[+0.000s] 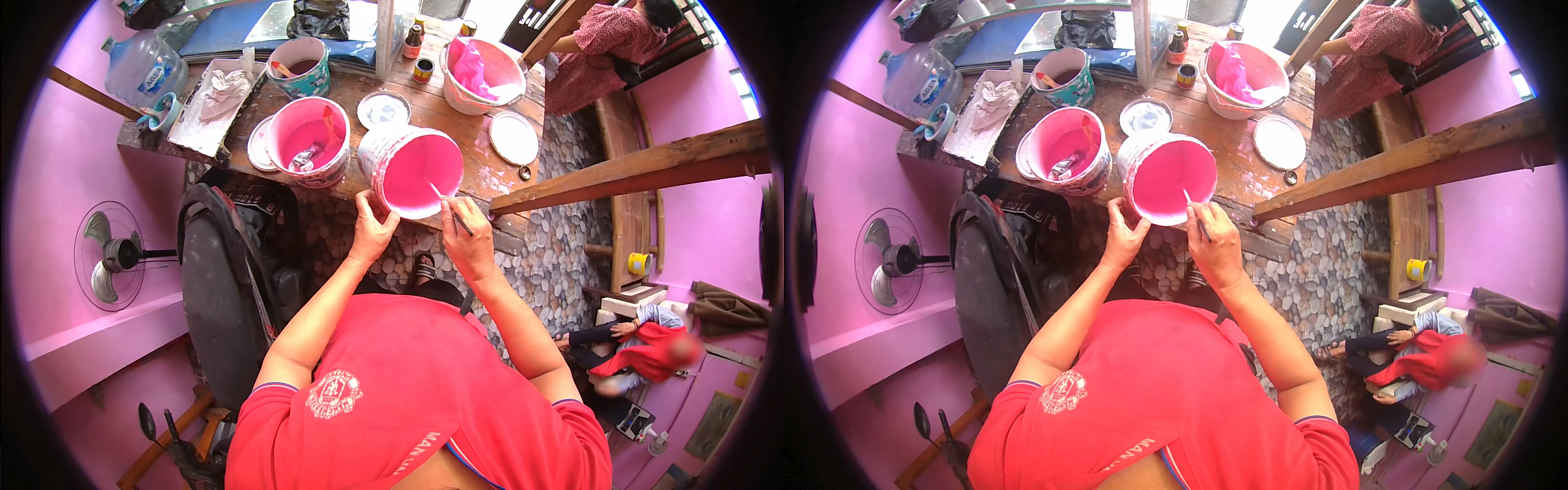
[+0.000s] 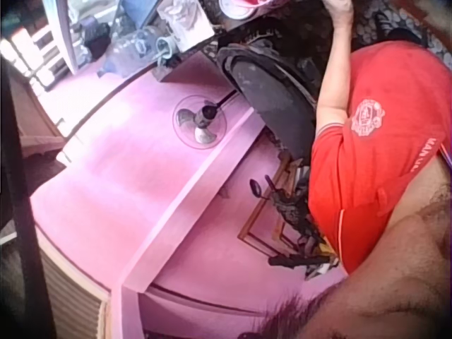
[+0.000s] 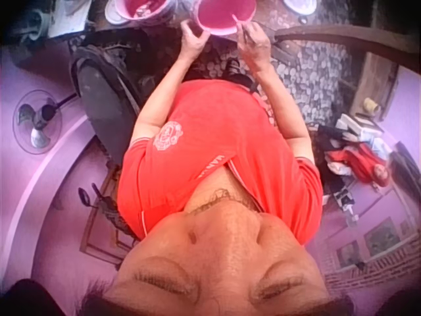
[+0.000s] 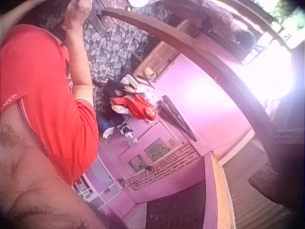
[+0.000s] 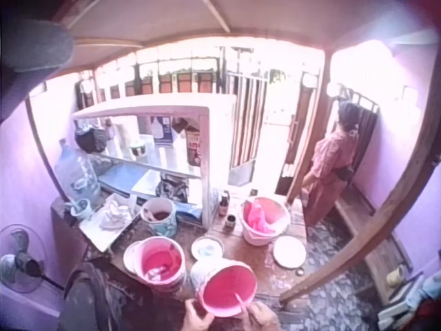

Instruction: The person mixes pink paint in a bucket using a wooden stick and a brush. They also use a cloth to wipe the edges of the bucket and the stick.

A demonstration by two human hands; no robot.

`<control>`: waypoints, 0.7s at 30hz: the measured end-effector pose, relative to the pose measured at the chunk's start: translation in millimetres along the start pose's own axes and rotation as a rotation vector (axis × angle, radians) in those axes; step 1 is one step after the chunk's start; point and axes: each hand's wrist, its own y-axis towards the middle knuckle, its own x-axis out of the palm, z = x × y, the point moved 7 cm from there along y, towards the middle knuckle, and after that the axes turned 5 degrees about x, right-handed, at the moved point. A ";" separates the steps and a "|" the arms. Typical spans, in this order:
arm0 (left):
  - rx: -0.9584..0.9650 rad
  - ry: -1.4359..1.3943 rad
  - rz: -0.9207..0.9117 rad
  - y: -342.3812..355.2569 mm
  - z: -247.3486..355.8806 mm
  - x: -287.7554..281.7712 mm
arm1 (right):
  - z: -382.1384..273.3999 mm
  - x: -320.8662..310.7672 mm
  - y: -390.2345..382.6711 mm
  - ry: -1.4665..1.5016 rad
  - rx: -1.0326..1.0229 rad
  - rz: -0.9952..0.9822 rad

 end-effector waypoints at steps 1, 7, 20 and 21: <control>-0.028 -0.084 -0.007 -0.5 -6.4 1.0 | -1.0 0.2 0.1 -0.053 0.008 -0.003; -0.005 -0.087 -0.013 -0.9 -5.5 1.1 | -11.1 3.6 -1.8 0.196 0.091 -0.081; -0.034 -0.005 -0.022 -0.9 4.3 -1.7 | 4.1 -3.4 0.4 -0.014 -0.021 -0.019; -0.034 -0.004 -0.020 -1.2 1.5 -1.9 | -0.6 -2.1 -3.4 -0.012 -0.023 -0.020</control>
